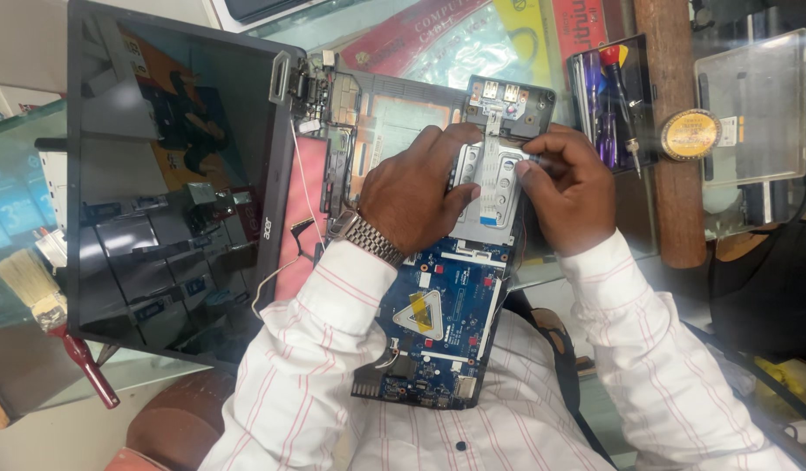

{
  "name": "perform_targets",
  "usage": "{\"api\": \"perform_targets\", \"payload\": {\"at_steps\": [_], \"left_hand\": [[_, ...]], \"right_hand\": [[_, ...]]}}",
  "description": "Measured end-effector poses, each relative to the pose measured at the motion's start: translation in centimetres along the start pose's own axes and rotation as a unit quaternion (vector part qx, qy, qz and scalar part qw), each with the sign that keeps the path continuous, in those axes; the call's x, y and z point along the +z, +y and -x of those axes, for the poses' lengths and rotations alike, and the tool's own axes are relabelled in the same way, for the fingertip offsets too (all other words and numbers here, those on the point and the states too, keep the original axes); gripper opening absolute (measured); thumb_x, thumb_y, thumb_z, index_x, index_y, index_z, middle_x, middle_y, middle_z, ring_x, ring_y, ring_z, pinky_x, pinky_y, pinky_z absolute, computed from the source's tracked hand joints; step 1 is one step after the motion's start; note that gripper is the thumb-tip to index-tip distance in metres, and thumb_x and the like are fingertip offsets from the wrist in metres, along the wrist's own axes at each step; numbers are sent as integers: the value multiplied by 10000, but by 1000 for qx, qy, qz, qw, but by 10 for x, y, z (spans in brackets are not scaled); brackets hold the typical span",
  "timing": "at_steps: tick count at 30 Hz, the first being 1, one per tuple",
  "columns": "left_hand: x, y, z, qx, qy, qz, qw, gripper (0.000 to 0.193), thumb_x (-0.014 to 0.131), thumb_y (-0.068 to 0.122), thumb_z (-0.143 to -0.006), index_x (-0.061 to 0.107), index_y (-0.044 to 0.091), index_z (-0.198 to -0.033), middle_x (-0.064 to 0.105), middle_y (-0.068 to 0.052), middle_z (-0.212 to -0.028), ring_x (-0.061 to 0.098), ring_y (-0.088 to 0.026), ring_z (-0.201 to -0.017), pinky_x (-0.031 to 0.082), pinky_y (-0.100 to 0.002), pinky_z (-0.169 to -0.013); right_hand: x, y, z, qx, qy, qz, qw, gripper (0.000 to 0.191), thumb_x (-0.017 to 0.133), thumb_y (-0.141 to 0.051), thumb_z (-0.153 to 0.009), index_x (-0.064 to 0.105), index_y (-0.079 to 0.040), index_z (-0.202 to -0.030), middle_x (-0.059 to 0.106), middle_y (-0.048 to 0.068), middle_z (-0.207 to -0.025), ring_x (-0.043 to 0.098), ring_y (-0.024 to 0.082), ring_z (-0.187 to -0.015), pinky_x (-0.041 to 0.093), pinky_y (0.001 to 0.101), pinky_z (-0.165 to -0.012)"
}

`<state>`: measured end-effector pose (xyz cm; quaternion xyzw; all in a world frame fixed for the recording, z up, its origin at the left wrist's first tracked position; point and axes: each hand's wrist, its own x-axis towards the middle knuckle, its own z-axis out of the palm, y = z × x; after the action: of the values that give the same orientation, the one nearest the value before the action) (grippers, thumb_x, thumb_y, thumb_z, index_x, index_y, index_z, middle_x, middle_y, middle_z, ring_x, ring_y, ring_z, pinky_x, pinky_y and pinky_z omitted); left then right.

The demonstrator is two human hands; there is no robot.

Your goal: The person works on a partially disassembled Acer laptop on a glass workbench. They lift out the motherboard, detach a ribbon cable, remove the metal optical drive assembly, unscrew a small screw with a screwdriver, and reposition the motherboard in the laptop chassis.

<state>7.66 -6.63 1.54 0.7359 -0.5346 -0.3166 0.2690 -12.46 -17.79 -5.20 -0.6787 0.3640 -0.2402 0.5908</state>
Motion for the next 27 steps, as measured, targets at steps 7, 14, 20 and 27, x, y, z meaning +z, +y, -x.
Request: {"api": "perform_targets", "payload": {"at_steps": [7, 14, 20, 27], "left_hand": [[0, 6, 10, 1, 5, -8, 1000, 716, 870, 328, -774, 492, 197, -1368, 616, -141, -1140, 684, -426, -965, 550, -522, -787], [14, 3, 20, 2, 44, -7, 999, 715, 875, 322, -775, 498, 206, -1372, 618, -136, -1159, 668, -414, -1035, 536, -516, -822], [14, 14, 31, -4, 106, 9, 994, 710, 848, 312, -787, 486, 180, -1383, 604, -145, -1145, 646, -411, -1057, 527, -504, -850], [2, 32, 135, 18, 322, 109, 940, 361, 703, 191, -1001, 609, 112, -1340, 667, -131, -1249, 680, -335, -1120, 552, -423, -944]], "right_hand": [[-1, -5, 8, 49, -29, -99, 993, 321, 678, 8, -994, 593, 21, -1303, 604, 107, -1343, 672, 151, -1147, 560, 259, -976], [-3, 0, 13, 25, -39, -80, 996, 352, 688, -40, -1026, 589, 24, -1357, 669, 98, -1274, 679, 133, -1122, 558, 244, -964], [-8, -2, 7, 33, -36, -67, 997, 364, 731, -40, -967, 601, -20, -1307, 715, 32, -1116, 677, 87, -984, 553, 214, -858], [-15, -10, -2, 41, -55, -17, 998, 299, 744, -54, -967, 627, -44, -1241, 696, -10, -1003, 641, 57, -857, 525, 206, -745]]}}
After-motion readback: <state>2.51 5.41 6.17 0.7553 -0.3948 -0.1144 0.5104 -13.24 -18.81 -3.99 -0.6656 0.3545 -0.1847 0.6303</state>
